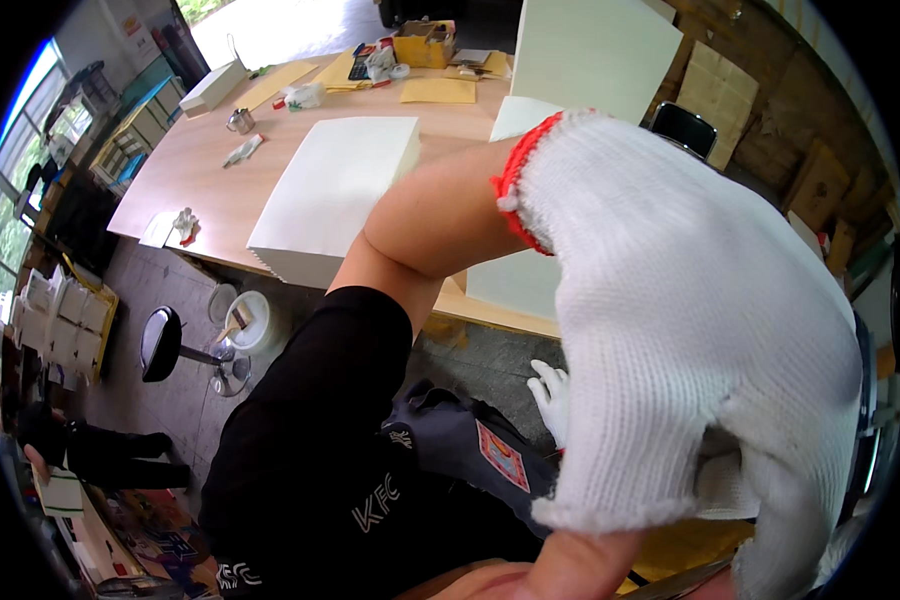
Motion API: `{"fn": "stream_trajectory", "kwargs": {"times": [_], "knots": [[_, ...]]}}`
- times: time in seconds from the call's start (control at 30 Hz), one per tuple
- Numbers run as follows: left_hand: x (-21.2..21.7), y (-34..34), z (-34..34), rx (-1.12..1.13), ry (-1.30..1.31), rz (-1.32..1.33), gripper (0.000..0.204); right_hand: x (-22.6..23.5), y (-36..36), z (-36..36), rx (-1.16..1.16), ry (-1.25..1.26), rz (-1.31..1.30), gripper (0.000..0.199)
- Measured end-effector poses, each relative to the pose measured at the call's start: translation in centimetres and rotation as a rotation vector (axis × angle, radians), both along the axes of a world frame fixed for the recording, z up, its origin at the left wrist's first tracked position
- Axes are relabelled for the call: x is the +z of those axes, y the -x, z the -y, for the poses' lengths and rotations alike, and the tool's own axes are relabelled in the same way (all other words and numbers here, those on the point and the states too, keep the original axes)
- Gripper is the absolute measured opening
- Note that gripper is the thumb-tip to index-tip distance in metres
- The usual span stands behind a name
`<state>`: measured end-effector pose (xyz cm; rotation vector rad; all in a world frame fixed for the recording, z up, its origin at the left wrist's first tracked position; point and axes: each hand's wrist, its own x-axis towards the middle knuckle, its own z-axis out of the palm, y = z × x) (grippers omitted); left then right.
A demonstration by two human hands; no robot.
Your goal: The person sands the edges of a white rectangular wooden board using a sanding block. They repeatedly lift the board, rotate it, and sand different edges while wearing white gloves. The board is placed on a wooden workbench in a workshop setting.
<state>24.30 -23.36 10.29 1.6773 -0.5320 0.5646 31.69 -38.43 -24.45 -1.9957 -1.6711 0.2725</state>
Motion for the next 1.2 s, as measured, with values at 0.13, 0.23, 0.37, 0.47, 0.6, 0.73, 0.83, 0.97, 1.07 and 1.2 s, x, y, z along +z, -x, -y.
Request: {"fn": "stream_trajectory", "kwargs": {"times": [0.13,0.23,0.37,0.47,0.6,0.73,0.83,0.97,1.07,1.2], "knots": [[0.5,-0.1,-0.1,-0.033,0.027,0.011,0.029,-0.3,0.3,0.1,0.009,0.014,-0.012,0.032],[0.5,-1.3,-0.2,-0.092,0.063,0.011,0.030,-0.8,0.4,1.1,-0.011,0.037,-0.028,0.032],[2.2,-0.7,-0.4,-0.113,0.085,0.025,0.030,-0.2,0.6,0.2,0.028,0.027,-0.023,0.032],[1.8,-1.1,-0.9,-0.188,0.138,0.016,0.030,-0.7,0.4,0.8,-0.005,0.048,-0.039,0.032],[1.3,0.3,-1.6,-0.257,0.187,-0.009,0.030,-1.2,0.4,1.2,-0.034,0.069,-0.054,0.032],[1.4,1.6,-1.2,-0.271,0.197,0.001,0.030,-1.4,0.8,0.8,-0.013,0.020,-0.038,0.032],[1.1,1.9,-1.0,-0.274,0.202,0.025,0.030,-1.2,0.9,0.9,-0.006,0.020,-0.033,0.032],[0.8,1.1,-0.1,-0.329,0.223,0.037,0.030,-1.7,0.7,1.6,-0.016,0.016,-0.027,0.031],[1.1,1.7,-0.3,-0.332,0.230,0.055,0.031,-1.4,0.7,1.1,-0.001,0.057,-0.049,0.031],[1.2,2.3,-0.4,-0.377,0.255,0.069,0.031,-1.1,0.9,1.2,-0.009,0.044,-0.067,0.032]]}}
